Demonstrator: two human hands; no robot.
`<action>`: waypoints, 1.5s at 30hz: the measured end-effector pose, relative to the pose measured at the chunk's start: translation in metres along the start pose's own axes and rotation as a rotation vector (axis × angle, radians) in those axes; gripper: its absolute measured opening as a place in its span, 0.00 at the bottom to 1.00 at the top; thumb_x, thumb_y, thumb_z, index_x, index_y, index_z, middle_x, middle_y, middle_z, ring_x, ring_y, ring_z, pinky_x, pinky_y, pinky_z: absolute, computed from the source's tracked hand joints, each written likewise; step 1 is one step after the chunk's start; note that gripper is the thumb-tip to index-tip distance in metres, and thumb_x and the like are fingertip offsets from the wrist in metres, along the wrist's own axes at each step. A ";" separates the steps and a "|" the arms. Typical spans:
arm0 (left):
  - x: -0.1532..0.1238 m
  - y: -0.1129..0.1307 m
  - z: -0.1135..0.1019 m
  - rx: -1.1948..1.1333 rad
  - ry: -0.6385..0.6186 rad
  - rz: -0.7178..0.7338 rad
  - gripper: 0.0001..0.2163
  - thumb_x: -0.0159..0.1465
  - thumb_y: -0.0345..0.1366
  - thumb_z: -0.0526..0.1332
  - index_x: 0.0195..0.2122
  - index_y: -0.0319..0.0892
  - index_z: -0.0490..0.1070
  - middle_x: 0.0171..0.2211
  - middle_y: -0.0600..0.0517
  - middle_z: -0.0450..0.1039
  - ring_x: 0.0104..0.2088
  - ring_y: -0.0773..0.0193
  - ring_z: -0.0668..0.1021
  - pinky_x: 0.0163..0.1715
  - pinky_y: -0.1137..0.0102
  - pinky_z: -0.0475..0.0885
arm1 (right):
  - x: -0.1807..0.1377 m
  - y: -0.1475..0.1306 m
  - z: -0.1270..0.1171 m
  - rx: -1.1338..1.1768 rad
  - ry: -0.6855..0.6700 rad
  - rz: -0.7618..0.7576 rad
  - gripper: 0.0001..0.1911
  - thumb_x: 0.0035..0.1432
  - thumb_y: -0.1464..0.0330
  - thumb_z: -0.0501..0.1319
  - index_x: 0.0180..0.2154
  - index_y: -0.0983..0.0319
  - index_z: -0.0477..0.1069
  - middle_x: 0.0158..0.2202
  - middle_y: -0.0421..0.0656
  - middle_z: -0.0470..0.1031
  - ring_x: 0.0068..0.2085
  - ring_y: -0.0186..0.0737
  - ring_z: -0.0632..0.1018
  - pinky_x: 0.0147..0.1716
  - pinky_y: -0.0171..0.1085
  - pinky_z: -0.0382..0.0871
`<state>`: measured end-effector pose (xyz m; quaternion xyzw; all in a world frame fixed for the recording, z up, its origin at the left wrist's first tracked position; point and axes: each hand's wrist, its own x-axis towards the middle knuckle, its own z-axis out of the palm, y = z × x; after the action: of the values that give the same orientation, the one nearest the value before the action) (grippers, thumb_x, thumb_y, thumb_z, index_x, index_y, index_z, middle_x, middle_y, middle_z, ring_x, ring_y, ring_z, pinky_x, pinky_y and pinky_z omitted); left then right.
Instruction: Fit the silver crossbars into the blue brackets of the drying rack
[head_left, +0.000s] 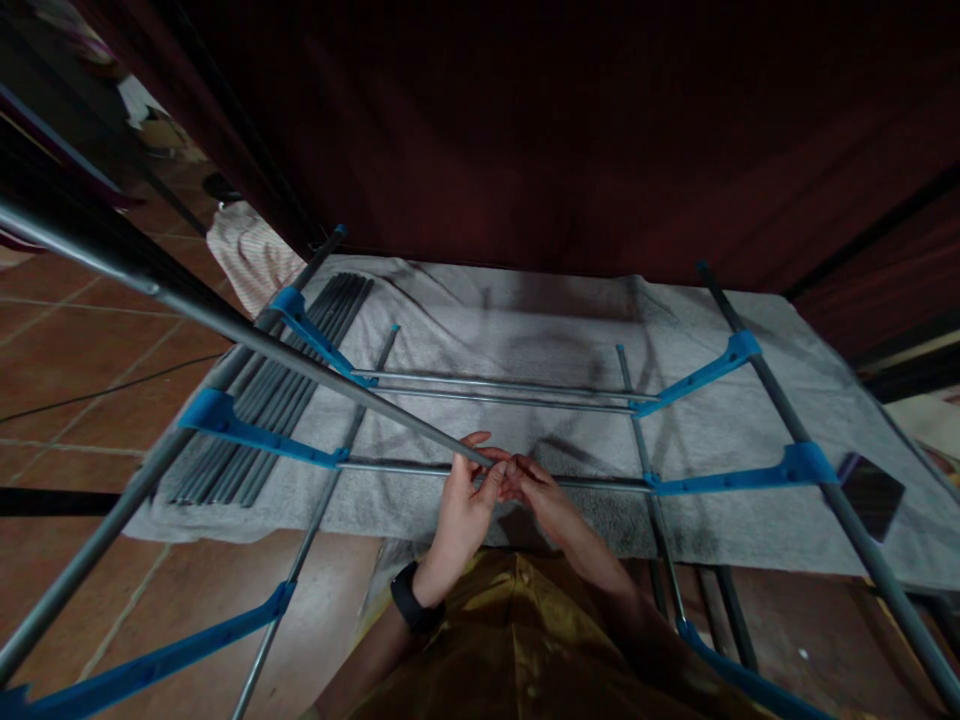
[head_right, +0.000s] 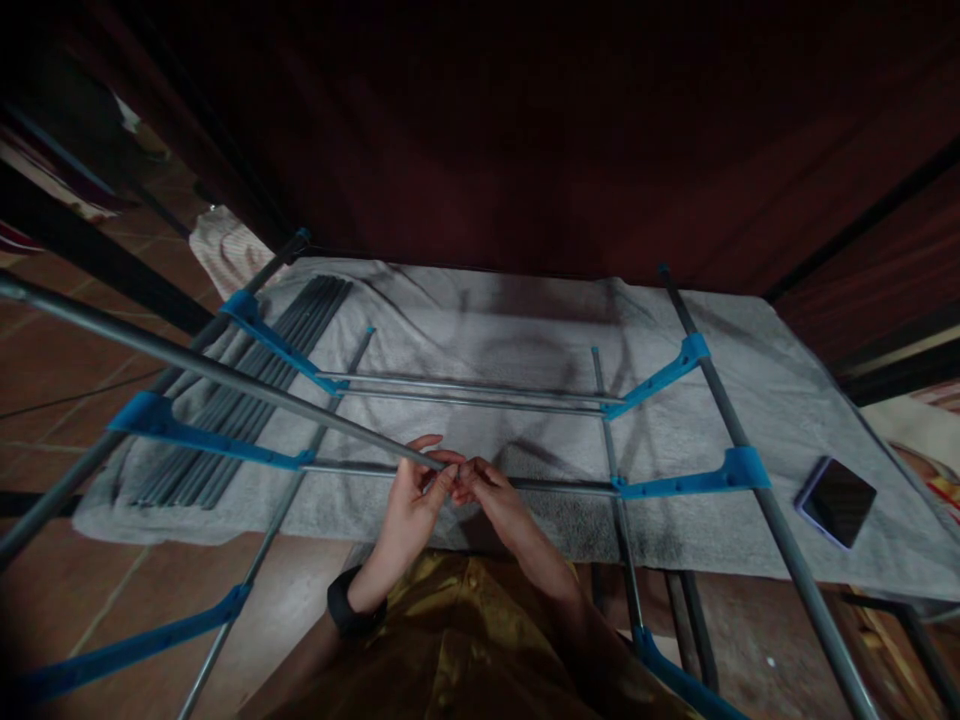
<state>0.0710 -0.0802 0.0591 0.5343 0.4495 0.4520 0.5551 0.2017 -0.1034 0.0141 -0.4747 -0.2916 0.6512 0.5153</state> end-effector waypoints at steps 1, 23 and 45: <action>0.000 -0.001 0.000 -0.011 -0.006 -0.002 0.20 0.66 0.40 0.64 0.56 0.45 0.61 0.42 0.48 0.78 0.41 0.60 0.80 0.43 0.65 0.75 | 0.000 0.000 0.001 0.000 0.001 0.003 0.25 0.51 0.43 0.69 0.35 0.56 0.74 0.31 0.40 0.75 0.33 0.39 0.75 0.38 0.42 0.71; 0.031 -0.003 -0.097 0.438 0.248 0.158 0.06 0.58 0.31 0.55 0.33 0.43 0.72 0.34 0.51 0.76 0.39 0.59 0.78 0.44 0.65 0.72 | 0.004 -0.072 -0.052 -0.097 0.284 -0.253 0.16 0.53 0.53 0.70 0.38 0.56 0.77 0.37 0.42 0.80 0.38 0.40 0.77 0.42 0.41 0.72; 0.028 -0.033 -0.148 1.231 0.363 0.205 0.13 0.54 0.26 0.51 0.32 0.43 0.74 0.32 0.44 0.78 0.39 0.49 0.77 0.51 0.54 0.66 | 0.000 -0.063 -0.086 0.208 0.389 -0.254 0.13 0.49 0.66 0.68 0.40 0.55 0.77 0.42 0.42 0.81 0.40 0.40 0.80 0.44 0.42 0.75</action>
<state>-0.0680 -0.0259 0.0224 0.7100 0.6599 0.2455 0.0165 0.3054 -0.0936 0.0364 -0.4949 -0.1757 0.5040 0.6857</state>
